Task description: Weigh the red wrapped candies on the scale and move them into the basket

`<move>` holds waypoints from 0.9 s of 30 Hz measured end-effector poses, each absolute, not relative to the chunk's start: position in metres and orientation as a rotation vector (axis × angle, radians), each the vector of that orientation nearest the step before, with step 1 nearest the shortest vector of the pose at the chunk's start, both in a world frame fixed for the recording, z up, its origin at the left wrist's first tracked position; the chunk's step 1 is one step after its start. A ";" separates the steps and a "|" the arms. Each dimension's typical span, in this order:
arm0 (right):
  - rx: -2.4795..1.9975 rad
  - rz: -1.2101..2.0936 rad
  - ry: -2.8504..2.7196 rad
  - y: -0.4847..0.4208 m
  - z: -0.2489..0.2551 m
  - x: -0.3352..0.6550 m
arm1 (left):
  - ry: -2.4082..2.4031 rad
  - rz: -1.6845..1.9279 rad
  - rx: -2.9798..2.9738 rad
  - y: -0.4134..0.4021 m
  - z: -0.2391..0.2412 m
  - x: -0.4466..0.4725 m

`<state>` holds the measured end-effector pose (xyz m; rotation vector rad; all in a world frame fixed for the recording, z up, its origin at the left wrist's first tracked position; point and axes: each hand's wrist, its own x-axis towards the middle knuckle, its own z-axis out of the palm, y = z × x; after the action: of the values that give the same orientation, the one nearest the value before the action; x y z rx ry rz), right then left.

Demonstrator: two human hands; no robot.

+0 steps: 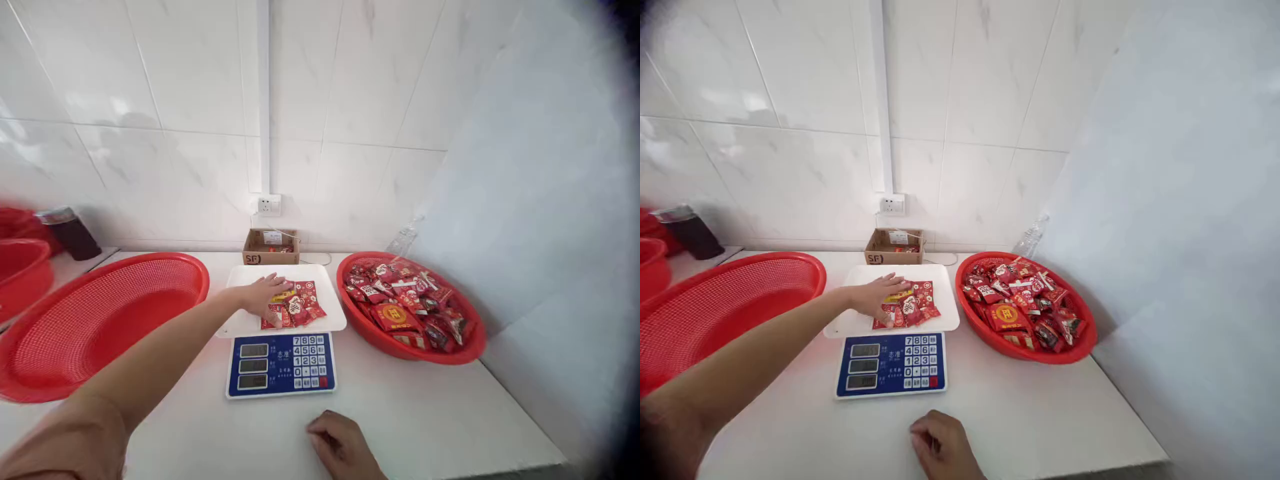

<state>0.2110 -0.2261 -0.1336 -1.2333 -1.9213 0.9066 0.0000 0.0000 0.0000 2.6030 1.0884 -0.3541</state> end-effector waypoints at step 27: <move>-1.332 1.026 -1.835 -0.222 -0.134 0.209 | 1.502 0.317 2.374 -0.012 -0.001 -0.002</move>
<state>0.2087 -0.2219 -0.1342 -1.3319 -1.8355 1.0264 -0.0024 -0.0121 -0.0006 2.3744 1.5021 0.3170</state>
